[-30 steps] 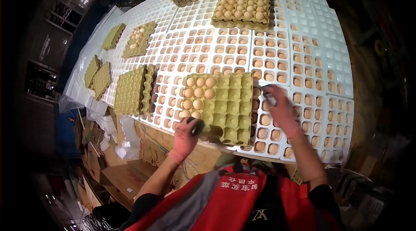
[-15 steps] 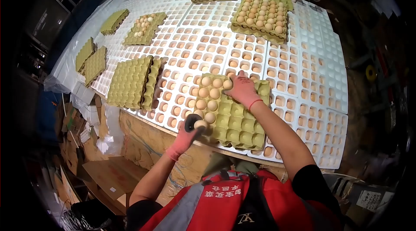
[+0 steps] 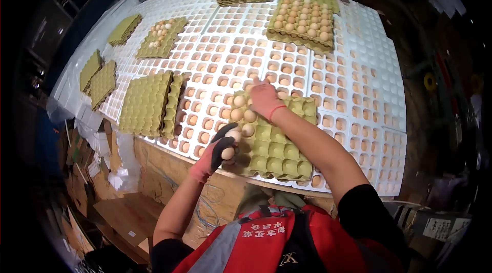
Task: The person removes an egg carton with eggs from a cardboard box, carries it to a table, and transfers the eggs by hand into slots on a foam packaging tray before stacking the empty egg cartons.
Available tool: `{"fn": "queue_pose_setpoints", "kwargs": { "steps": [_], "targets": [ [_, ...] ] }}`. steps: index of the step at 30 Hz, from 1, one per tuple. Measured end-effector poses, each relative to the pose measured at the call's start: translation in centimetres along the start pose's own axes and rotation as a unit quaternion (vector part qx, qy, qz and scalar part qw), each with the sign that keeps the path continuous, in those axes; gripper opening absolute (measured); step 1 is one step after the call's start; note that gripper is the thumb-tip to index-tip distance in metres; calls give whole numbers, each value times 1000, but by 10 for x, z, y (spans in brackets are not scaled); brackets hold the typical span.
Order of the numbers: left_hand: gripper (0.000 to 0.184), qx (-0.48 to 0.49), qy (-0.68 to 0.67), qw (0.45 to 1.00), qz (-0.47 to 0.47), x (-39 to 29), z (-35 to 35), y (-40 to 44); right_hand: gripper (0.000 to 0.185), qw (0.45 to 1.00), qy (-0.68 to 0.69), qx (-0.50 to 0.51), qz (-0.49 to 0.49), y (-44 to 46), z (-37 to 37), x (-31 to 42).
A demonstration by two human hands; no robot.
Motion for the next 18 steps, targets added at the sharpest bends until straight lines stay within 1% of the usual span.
{"fn": "queue_pose_setpoints", "kwargs": {
  "steps": [1, 2, 3, 4, 5, 6, 7, 8, 9, 10, 11, 12, 13, 14, 15, 16, 17, 18],
  "targets": [
    [50, 6, -53, 999, -6, -4, -1, 2, 34, 997, 15, 80, 10, 7, -3, 7],
    [52, -1, 6, 1000, -6, -3, 2, 14, 36, 998, -15, 61, 0, 17, 12, 5],
    [54, -29, 288, 955, 65, -33, 8, 22, 36, 999, 29, 23, -11, 12, 3, 5],
    [56, -132, 511, 824, 206, -46, 19, 25, 35, 997, 68, -20, -21, -3, -14, -3],
    [58, -96, 646, 741, 157, -53, 36, 32, 36, 974, 217, -38, 51, -28, -30, -31],
    [57, -81, 722, 667, 166, -41, 45, 43, 39, 923, 369, -46, 96, -50, -48, -61],
    [56, -86, 729, 646, 209, -28, 49, 54, 42, 846, 510, -69, 138, -75, -66, -89],
    [51, -77, 734, 629, 243, -29, 51, 56, 45, 742, 649, -69, 153, -113, -77, -120],
    [49, -75, 710, 651, 256, -34, 49, 57, 45, 693, 687, -152, 159, -144, -69, -172],
    [47, -70, 688, 672, 264, -41, 48, 53, 40, 618, 738, -157, 223, -185, -65, -219],
    [46, -74, 673, 694, 246, -49, 45, 48, 38, 614, 704, -225, 276, -227, -68, -276],
    [46, -79, 657, 714, 228, -59, 45, 44, 35, 607, 675, -271, 320, -271, -69, -332],
    [48, -98, 585, 776, 216, -69, 42, 40, 30, 598, 604, -331, 409, -317, -96, -361],
    [40, -109, 488, 840, 208, -62, 34, 46, 28, 655, 512, -386, 399, -346, -83, -431],
    [36, -73, 332, 935, 98, -63, 39, 58, 28, 654, 451, -360, 490, -372, -93, -453],
    [32, -34, 160, 986, -17, -60, 53, 65, 38, 733, 186, -372, 538, -386, -121, -463],
    [47, 55, 102, 993, -23, -55, 72, 77, 43, 758, 150, -314, 552, -384, -115, -478],
    [50, 122, 46, 990, -57, -36, 84, 96, 46, 773, 139, -288, 548, -381, -108, -490]
  ]
}}
Point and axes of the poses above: each hand's wrist, its own y-axis towards the middle knuckle, its own z-axis out of the palm, x = y × z, the point moved 9 cm from there along y, towards the middle knuckle, and after that the axes turned 15 degrees about y, right-handed, at the moved point
